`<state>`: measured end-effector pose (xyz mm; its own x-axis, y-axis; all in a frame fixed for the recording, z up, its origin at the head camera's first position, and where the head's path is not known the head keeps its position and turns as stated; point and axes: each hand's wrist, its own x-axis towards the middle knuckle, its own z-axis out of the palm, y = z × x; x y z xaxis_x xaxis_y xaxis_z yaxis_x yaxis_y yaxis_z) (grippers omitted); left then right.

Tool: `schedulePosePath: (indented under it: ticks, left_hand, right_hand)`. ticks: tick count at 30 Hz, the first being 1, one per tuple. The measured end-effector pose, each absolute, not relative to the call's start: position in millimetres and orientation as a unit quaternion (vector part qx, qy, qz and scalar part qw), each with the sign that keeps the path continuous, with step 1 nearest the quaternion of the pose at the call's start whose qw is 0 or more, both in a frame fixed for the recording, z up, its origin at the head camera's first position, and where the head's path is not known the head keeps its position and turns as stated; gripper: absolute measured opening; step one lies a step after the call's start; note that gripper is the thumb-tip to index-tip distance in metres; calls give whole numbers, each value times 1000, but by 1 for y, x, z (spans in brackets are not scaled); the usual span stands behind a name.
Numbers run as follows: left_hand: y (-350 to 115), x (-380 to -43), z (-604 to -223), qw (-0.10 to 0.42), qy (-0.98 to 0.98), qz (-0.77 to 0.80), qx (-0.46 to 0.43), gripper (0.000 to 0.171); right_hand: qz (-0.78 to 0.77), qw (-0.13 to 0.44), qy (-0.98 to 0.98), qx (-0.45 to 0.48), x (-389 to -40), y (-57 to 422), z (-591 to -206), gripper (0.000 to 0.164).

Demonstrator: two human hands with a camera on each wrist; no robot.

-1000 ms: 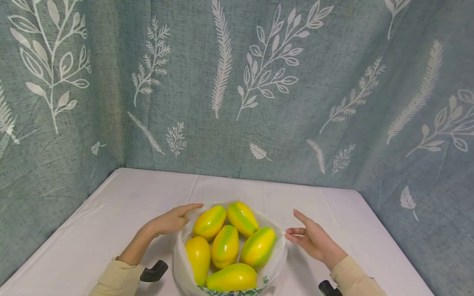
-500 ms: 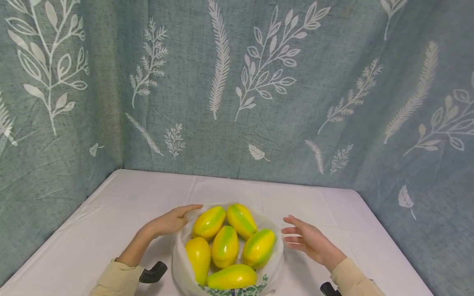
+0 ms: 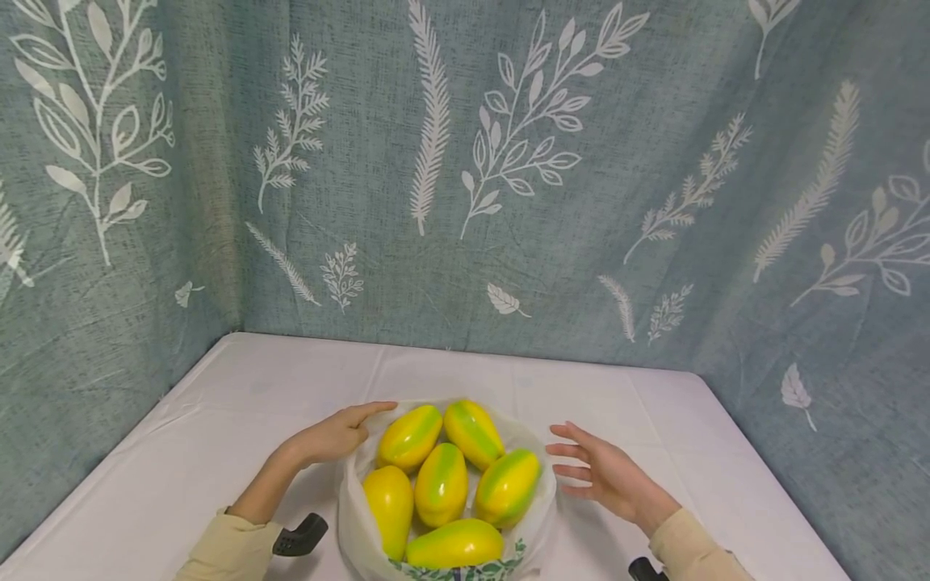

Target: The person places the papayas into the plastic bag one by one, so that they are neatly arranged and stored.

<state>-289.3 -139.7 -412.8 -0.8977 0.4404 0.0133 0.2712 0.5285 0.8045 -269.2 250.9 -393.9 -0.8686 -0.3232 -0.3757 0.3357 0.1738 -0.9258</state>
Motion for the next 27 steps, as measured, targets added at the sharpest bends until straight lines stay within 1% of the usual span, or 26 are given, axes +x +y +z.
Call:
schedulePosePath:
  ticks: [6,14,21,27]
  left_hand:
    - [-140,-290,-414,96,870,440,203,55]
    - [-140,-289,-414,98,868,444,199,55]
    - [-140,-290,-415,95,870,441,201,55]
    - [-141,-290,-416,93,869,439,207,55]
  right_hand:
    - [-634,271,724,-16,-270,248,-396,78]
    - [-633,238,735,-49,-271,248,-397,73]
    - [-626,258,734,-54,-275,247,-401,71]
    - [-628,246,736,-58,-275,249,-404,71]
